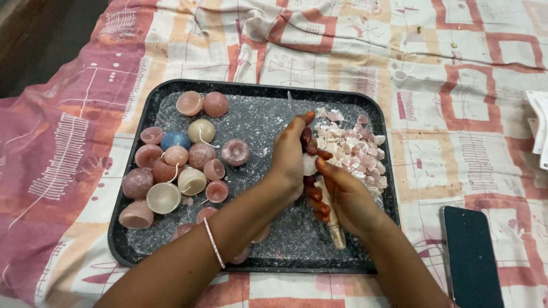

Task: Scrape excess wax from molded candle pieces using a knife.

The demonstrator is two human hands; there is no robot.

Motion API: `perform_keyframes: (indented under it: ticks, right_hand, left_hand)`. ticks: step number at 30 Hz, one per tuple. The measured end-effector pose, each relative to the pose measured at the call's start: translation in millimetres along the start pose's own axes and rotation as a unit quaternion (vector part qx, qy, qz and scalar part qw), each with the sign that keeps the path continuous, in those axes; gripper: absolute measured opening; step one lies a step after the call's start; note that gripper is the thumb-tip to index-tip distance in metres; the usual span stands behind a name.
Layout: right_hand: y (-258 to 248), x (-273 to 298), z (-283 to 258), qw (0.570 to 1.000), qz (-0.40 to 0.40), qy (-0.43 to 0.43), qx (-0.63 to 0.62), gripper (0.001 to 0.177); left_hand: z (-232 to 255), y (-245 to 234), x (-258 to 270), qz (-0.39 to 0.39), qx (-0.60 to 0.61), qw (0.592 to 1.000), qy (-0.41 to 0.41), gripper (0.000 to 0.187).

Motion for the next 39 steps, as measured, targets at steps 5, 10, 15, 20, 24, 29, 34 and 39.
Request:
perform_keyframes:
  ticks: [5, 10, 15, 20, 24, 29, 34, 39]
  right_hand:
    - [1.3, -1.0, 3.1, 0.996, 0.048, -0.010, 0.077, 0.048]
    - [5.7, -4.7, 7.2, 0.986, 0.114, -0.010, 0.123, 0.054]
    - [12.5, -4.3, 11.7, 0.981, 0.144, -0.038, 0.120, 0.054]
    - [13.0, -1.1, 15.0, 0.981, 0.153, -0.040, 0.116, 0.050]
    - [9.6, 2.2, 3.7, 0.967, 0.147, -0.105, 0.180, 0.046]
    - [3.5, 10.6, -5.0, 0.880, 0.251, -0.234, 0.328, 0.037]
    - [11.3, 22.8, -22.6, 0.787, 0.326, -0.242, 0.465, 0.030]
    - [13.5, 25.9, -29.3, 0.792, 0.286, -0.227, 0.489, 0.031]
  left_hand:
    - [9.4, 7.3, 11.0, 0.035, -0.023, 0.999, -0.012, 0.057]
    - [10.2, 4.7, 8.3, 0.036, -0.033, 0.999, 0.010, 0.058]
    - [-6.2, -6.1, -7.4, 0.022, 0.022, 0.999, 0.018, 0.056]
    - [-7.0, -7.4, -2.9, 0.013, 0.048, 0.998, 0.027, 0.038]
    - [-11.3, -11.8, -18.1, -0.073, 0.056, 0.994, 0.051, 0.036]
    - [0.0, 10.2, 3.1, -0.175, 0.024, 0.983, 0.044, 0.019]
    - [6.9, 19.9, 2.7, -0.255, 0.015, 0.967, -0.006, 0.034]
    - [4.2, 16.7, 1.4, -0.257, -0.012, 0.966, -0.027, 0.038]
Point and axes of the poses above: each hand's wrist, its own x-axis away from the middle knuckle, its own y-axis out of the palm, z = x × y, the point moved 2 cm from there along -x, towards the middle knuckle, and after that the axes turned 9 degrees about x, right-handed, at the moved point
